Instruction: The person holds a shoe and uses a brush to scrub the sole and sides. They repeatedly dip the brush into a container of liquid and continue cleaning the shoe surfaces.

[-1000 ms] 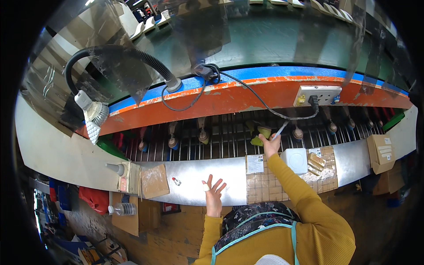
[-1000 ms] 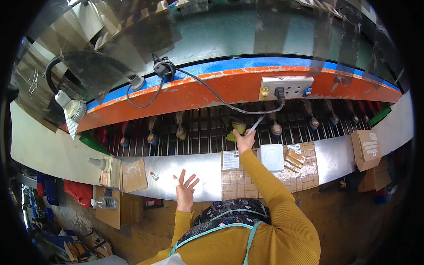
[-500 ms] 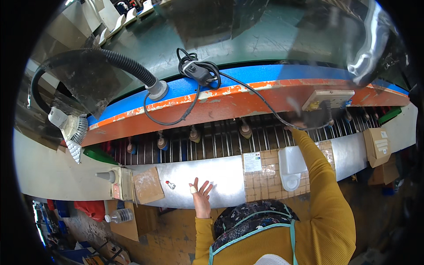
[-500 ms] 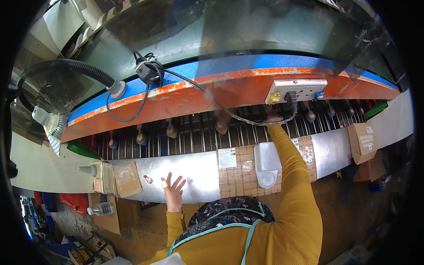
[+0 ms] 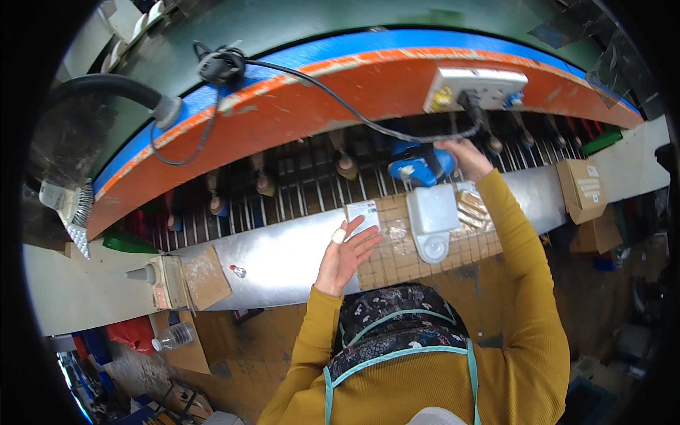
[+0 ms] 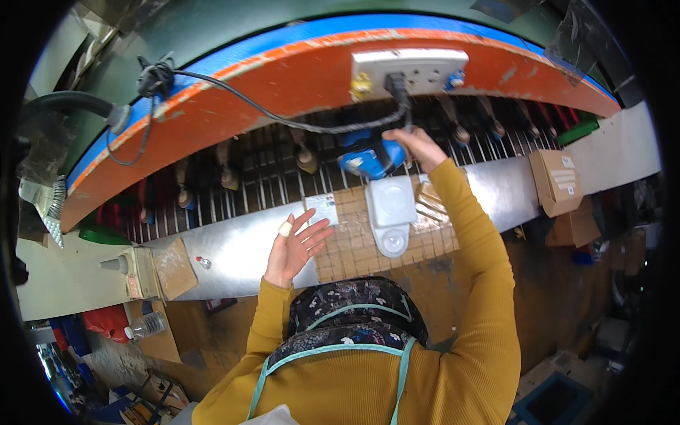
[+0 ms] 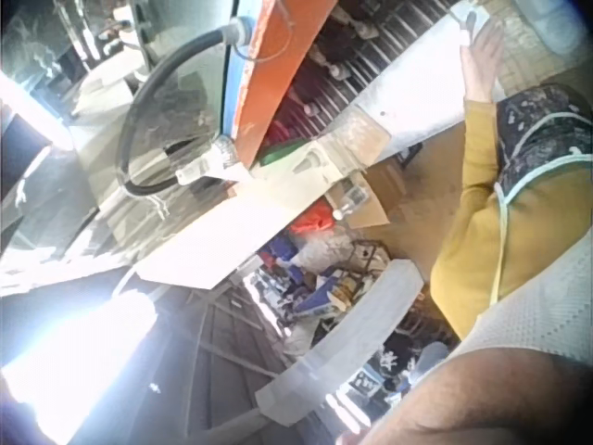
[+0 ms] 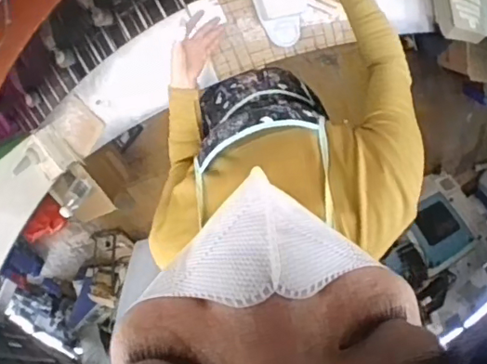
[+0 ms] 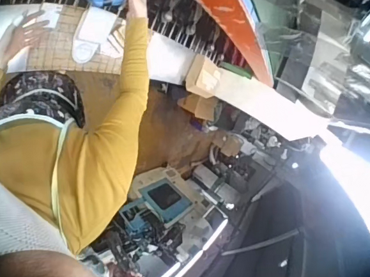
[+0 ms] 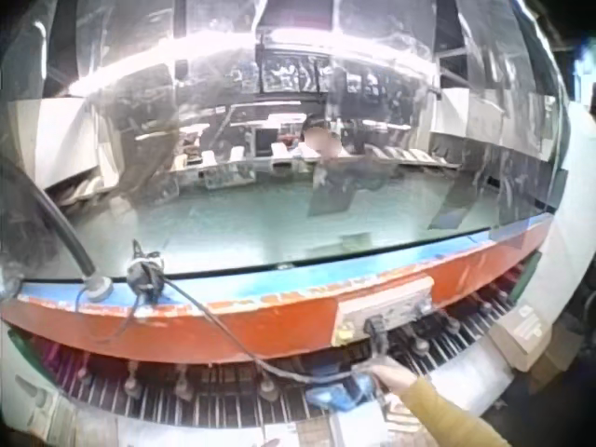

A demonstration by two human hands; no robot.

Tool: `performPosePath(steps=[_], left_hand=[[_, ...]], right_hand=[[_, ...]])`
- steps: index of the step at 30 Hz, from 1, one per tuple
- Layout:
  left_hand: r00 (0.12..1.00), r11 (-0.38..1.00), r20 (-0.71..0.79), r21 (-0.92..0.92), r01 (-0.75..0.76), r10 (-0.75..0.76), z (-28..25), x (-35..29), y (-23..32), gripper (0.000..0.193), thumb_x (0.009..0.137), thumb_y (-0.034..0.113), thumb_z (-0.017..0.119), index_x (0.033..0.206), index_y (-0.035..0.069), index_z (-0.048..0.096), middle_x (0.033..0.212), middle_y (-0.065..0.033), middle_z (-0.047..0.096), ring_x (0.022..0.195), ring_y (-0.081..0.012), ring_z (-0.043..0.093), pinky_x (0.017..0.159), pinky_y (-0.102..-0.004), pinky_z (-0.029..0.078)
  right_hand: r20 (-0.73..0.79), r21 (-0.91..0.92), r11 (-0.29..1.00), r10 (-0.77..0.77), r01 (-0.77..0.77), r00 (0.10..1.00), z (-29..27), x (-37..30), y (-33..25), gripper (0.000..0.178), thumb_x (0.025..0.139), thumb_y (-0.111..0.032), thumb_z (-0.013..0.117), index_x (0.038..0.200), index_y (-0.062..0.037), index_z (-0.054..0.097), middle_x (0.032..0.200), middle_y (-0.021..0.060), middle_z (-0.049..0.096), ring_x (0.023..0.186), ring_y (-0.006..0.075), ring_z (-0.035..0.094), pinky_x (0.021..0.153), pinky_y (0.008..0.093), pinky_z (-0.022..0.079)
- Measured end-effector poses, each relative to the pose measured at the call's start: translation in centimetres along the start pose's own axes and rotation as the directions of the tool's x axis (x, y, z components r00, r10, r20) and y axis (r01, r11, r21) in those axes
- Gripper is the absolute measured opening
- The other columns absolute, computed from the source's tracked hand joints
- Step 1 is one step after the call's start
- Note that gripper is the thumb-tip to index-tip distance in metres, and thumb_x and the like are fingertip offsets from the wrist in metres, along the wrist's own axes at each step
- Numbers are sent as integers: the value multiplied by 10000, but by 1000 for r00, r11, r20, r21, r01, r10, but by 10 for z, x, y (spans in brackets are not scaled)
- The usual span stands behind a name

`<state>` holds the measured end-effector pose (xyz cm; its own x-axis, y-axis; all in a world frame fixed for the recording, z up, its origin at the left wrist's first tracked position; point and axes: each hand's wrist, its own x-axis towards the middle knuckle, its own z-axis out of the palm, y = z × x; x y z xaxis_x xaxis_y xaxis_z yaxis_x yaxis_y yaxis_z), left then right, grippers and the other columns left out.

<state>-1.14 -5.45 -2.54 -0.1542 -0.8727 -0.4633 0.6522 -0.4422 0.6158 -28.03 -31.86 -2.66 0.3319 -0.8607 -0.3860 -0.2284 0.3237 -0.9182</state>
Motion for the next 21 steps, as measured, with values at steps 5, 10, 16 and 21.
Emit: performPosePath(steps=[5,10,16,21], left_hand=[[878,908,470,-326,265,-88,28,20,-36,843,861,551,635,1480,93,294,1452,-160,429,1314,-335,451,1086,-502,381],[971,920,237,-377,104,-13,4,-1,-104,886,749,373,813,1443,60,360,1385,-146,508,1251,-317,515,1082,-504,407],[971,902,69,-390,-183,227,7,-48,-109,905,703,309,857,1449,130,377,1428,-93,472,1321,-298,433,1152,-499,303],[629,610,37,-294,-735,776,62,-85,-39,1175,573,430,910,1517,254,234,1543,-88,305,1436,-332,237,1165,-629,148]], right_hand=[[184,131,985,-137,114,973,32,-136,0,479,803,-249,783,1093,-73,445,808,24,589,783,92,554,725,236,437],[271,114,985,-153,126,950,35,-193,61,334,1021,-282,497,1188,4,528,900,75,651,827,130,588,795,278,474],[-128,-439,894,-162,91,978,13,-227,152,236,935,-304,613,989,-88,689,864,57,672,794,174,625,790,374,412],[-336,-741,671,-395,19,855,22,-220,173,142,824,-290,717,834,-149,733,794,19,651,766,217,615,817,411,325]])
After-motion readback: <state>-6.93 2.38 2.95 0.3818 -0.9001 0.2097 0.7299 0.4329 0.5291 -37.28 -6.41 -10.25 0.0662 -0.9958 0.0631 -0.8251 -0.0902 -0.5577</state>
